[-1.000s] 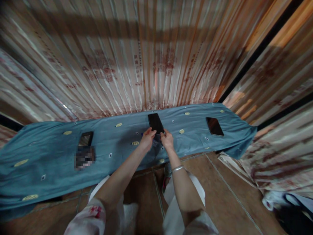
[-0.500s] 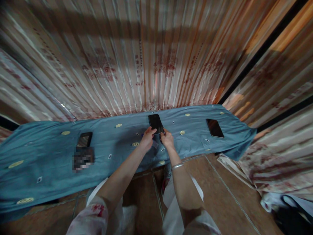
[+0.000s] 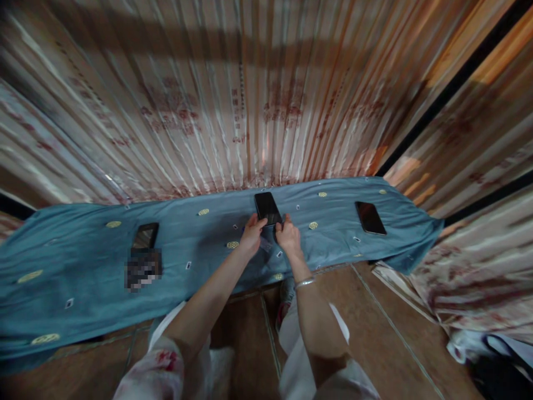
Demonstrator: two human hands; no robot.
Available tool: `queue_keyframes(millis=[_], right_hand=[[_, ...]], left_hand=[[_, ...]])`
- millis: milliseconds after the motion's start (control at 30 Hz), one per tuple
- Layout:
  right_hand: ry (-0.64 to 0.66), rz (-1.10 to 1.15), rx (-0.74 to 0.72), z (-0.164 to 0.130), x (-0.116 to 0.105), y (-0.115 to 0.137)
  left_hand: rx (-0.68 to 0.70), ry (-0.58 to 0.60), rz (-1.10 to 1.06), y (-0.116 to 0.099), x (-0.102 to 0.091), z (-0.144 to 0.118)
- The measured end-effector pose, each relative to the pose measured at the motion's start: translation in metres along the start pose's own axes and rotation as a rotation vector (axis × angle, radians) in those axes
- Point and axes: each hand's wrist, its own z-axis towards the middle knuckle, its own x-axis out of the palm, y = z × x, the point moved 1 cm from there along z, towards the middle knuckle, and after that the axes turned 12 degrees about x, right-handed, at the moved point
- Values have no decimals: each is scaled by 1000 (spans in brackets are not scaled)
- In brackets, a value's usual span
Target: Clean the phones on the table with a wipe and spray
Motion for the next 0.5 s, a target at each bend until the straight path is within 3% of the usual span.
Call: queue_keyframes(millis=[67, 167, 333, 433, 500], right_hand=[[-25, 37, -37, -9, -6, 0], [50, 346, -102, -23, -7, 0], [486, 996, 36, -47, 12, 13], [766, 1140, 108, -63, 19, 26], [859, 1163, 94, -73, 23, 33]], left_hand=[[15, -15, -5, -3, -10, -7], [40, -36, -46, -10, -31, -19], [-24, -10, -188, -19, -61, -40], [-91, 87, -284, -23, -72, -51], [-163, 116, -302, -26, -79, -57]])
